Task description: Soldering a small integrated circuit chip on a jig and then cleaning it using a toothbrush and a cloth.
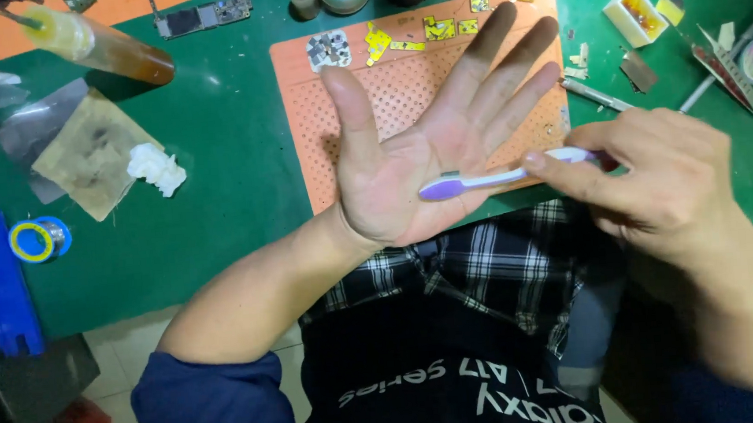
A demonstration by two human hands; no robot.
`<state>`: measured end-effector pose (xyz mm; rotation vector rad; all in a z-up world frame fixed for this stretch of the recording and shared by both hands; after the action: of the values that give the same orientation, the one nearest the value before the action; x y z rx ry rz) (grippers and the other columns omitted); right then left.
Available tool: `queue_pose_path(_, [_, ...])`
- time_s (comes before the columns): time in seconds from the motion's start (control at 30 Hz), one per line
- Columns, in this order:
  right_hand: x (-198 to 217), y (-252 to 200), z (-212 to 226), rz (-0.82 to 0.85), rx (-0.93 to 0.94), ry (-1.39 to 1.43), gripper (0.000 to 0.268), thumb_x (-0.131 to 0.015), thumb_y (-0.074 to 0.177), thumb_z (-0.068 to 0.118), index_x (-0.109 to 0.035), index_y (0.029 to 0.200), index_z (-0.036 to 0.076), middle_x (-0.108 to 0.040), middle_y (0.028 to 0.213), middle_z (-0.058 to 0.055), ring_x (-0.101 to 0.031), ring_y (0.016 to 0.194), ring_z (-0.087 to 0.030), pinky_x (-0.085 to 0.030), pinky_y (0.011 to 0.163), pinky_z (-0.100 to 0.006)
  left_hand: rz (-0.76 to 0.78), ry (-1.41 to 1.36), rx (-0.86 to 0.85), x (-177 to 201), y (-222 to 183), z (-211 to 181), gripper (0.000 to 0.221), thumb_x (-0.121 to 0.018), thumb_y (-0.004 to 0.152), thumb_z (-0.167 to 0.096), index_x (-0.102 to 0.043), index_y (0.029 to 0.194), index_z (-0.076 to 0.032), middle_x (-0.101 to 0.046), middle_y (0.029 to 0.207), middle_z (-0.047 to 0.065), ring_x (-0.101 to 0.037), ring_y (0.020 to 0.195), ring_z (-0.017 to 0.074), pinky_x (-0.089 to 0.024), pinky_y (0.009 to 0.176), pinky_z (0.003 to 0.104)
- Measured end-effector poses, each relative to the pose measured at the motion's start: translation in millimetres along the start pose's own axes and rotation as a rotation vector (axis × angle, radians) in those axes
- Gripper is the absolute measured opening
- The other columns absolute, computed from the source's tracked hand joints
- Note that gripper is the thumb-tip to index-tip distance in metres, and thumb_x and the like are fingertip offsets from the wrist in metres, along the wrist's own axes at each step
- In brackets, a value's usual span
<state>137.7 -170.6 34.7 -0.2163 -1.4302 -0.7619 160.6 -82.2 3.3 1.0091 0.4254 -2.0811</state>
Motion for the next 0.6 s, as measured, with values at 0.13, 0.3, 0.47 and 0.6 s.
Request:
queue_pose_path(0.13, [-0.7,-4.7,-7.3,0.047,-0.002,0.036,0.029,-0.041,0.091,0.005,-0.062,0.107,0.017,-0.058,0.083,-0.011,-0.046,0.061,-0.024,-0.034,0.053,-0.034,0.025,0.0,0.004,-5.5,-0.8,0.6,0.121,-0.013,0.05,-0.094,0.0,0.148,-0.025,-0.001,0.15,0.001,0.001,0.138,0.0164,-0.006,0.107,0.046])
queue_pose_path(0.3, [-3.2,-7.2,-9.7,0.07,-0.026,0.086,0.036,-0.029,0.092,0.019,-0.061,0.107,0.018,-0.057,0.084,-0.008,-0.046,0.06,-0.022,-0.033,0.052,-0.034,0.1,1.04,-0.006,-0.2,-4.9,-2.9,0.1,-0.007,0.057,-0.072,-0.003,0.143,-0.02,-0.003,0.154,0.003,0.003,0.152,0.0228,0.006,0.131,0.043])
queue_pose_path(0.47, [-0.8,-4.7,-4.9,0.063,-0.034,0.068,0.033,-0.039,0.089,0.0,-0.061,0.107,0.017,-0.057,0.082,-0.009,-0.044,0.057,-0.023,-0.033,0.051,-0.033,-0.009,0.736,0.065,0.6,-0.4,6.6,0.106,-0.01,0.048,-0.068,0.004,0.141,-0.02,0.006,0.152,-0.001,0.006,0.145,0.0172,0.001,0.12,0.041])
queue_pose_path(0.6, [2.0,-11.7,-14.8,0.059,-0.027,0.014,0.036,-0.047,0.086,-0.006,-0.062,0.11,0.015,-0.058,0.084,-0.011,-0.048,0.063,-0.024,-0.035,0.054,-0.034,-0.009,0.754,0.083,-3.5,1.1,8.6,0.105,-0.011,0.047,-0.068,0.007,0.14,-0.023,0.009,0.151,-0.003,0.009,0.145,0.0162,-0.007,0.115,0.047])
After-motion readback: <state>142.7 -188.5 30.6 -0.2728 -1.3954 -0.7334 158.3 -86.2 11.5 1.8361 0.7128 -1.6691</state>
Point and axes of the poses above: each hand's wrist, its own y-axis towards the middle knuckle, its own x-axis out of the back of the hand, z = x × y, the point moved 9 cm from there along y, towards the middle knuckle
